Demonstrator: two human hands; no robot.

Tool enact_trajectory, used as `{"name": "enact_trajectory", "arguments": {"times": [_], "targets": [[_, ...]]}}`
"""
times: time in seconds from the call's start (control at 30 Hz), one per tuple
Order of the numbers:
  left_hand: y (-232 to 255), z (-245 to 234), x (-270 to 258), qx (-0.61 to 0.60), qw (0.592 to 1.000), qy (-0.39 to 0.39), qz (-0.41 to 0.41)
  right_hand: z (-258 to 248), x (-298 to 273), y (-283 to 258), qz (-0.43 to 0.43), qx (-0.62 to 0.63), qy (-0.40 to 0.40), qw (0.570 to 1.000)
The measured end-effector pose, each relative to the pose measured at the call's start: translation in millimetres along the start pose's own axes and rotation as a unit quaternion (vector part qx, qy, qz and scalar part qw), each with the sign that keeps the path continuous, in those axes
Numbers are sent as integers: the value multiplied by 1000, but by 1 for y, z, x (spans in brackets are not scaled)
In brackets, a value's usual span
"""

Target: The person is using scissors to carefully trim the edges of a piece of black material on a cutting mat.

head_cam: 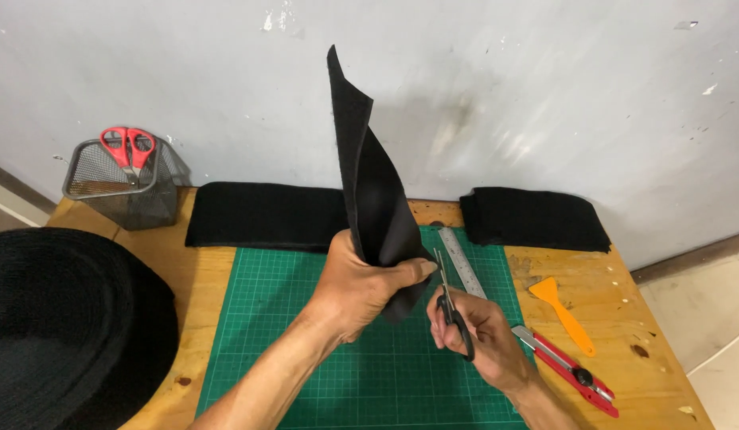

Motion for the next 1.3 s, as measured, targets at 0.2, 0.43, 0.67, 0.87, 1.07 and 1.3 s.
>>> {"name": "enact_trajectory", "arguments": {"times": [0.2,0.43,0.67,0.87,1.07,1.3], "targets": [[8,0,-1,13,999,-28,11,-2,-1,4,10,6,-6,1000],[7,-6,0,38,998,-36,-39,-1,-2,5,14,17,-25,999],[5,-14,3,63,997,-38,-32,-6,-3,13,48,1,-24,999],[12,-13,1,63,998,-10,8,-7,0,5,-4,55,-31,998],[22,-6,-7,8,990,111,92,-18,-4,5,-33,104,61,992],[23,-5,-17,-56,954,232,183,-22,-4,-2,-67,113,90,987]]}}
Point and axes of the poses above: each hand's wrist, its own x-axis towards the middle knuckle, its own z-axis out of the palm, y = z × x, the point moved 5 cm from there along x, towards the middle knuckle, and after that the axes turned 13 degrees about -y, right-handed, at the moved point
